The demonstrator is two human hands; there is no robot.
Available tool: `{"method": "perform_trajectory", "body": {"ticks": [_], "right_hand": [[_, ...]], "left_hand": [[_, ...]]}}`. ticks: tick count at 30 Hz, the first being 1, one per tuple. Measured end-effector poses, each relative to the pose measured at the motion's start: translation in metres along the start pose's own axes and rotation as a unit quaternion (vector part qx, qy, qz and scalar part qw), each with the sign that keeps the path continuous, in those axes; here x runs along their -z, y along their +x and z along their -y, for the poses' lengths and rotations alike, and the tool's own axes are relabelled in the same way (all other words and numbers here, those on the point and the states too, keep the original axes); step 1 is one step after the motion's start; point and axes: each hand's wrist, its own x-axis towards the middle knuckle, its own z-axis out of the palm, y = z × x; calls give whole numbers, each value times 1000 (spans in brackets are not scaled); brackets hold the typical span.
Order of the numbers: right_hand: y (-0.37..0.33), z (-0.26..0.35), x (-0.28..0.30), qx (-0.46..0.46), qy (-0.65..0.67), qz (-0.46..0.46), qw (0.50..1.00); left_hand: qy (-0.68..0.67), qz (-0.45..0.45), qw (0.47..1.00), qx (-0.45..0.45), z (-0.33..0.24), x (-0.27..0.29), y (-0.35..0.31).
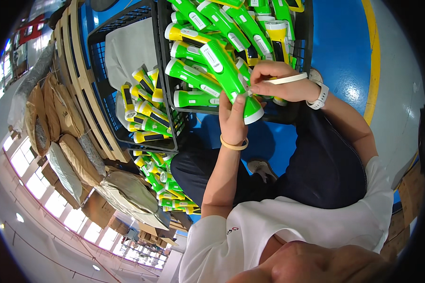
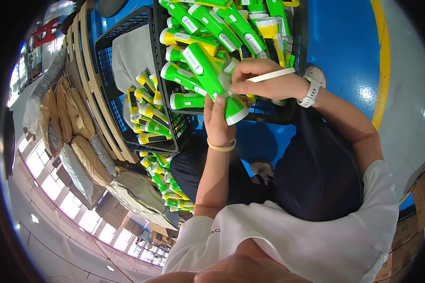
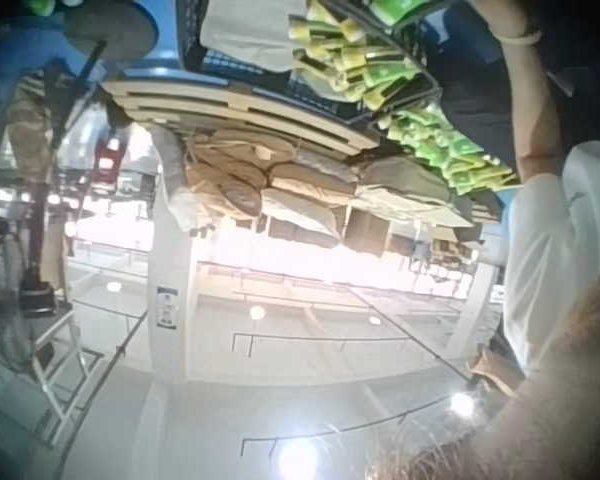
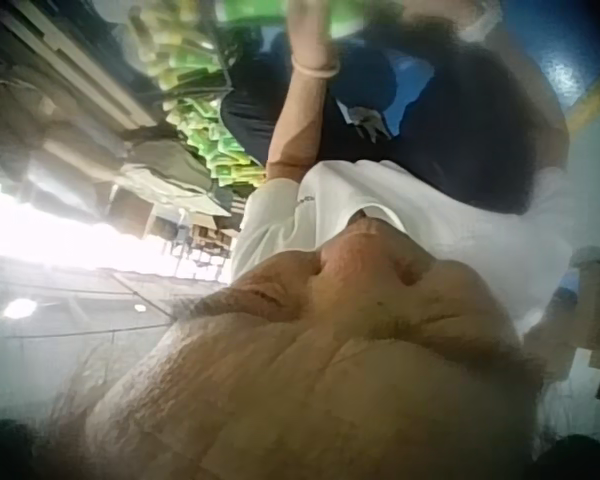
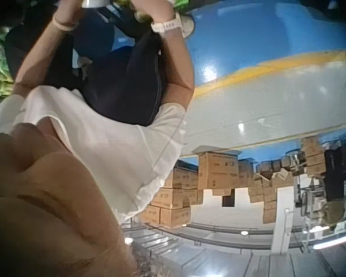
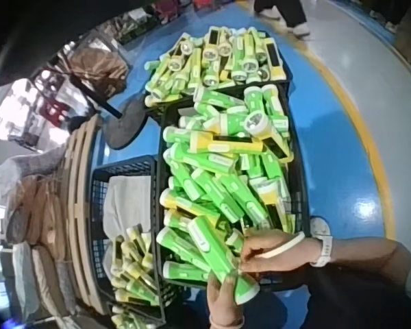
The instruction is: Mark individual green and yellow flashlights with a white marker while they are stored in plastic crates.
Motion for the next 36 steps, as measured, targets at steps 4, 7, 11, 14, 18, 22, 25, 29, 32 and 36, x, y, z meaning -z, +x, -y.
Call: {"method": "perform_trajectory", "body": {"ticks": [4,7,11,14,18,22,25,29,32,36], "right_hand": [[7,-3,0,105,-146,7,984],[-4,30,-36,379,-281,37,881],[27,-11,14,283,-356,-95,886],[56,-48,60,29,-435,-166,885],[107,-55,86,-40,-495,-13,868],[103,-39,85,-142,-385,23,911],[77,-12,73,-118,-201,-18,972],[36,35,30,-223,61,74,970],[16,18,21,55,-155,-80,983],[9,26,26,98,-90,-111,985]], "left_hand": [[57,-109,992,12,2,9,6],[68,-209,975,25,4,61,12],[216,-338,905,-138,-65,119,18],[404,-469,780,-90,-108,150,12],[631,-407,615,-238,-91,152,13],[473,-148,847,-192,-40,78,26],[376,-44,921,-87,-12,29,39],[118,98,988,-17,-7,-10,57],[55,61,996,34,-7,-21,56],[100,64,993,21,-7,-12,40]]}}
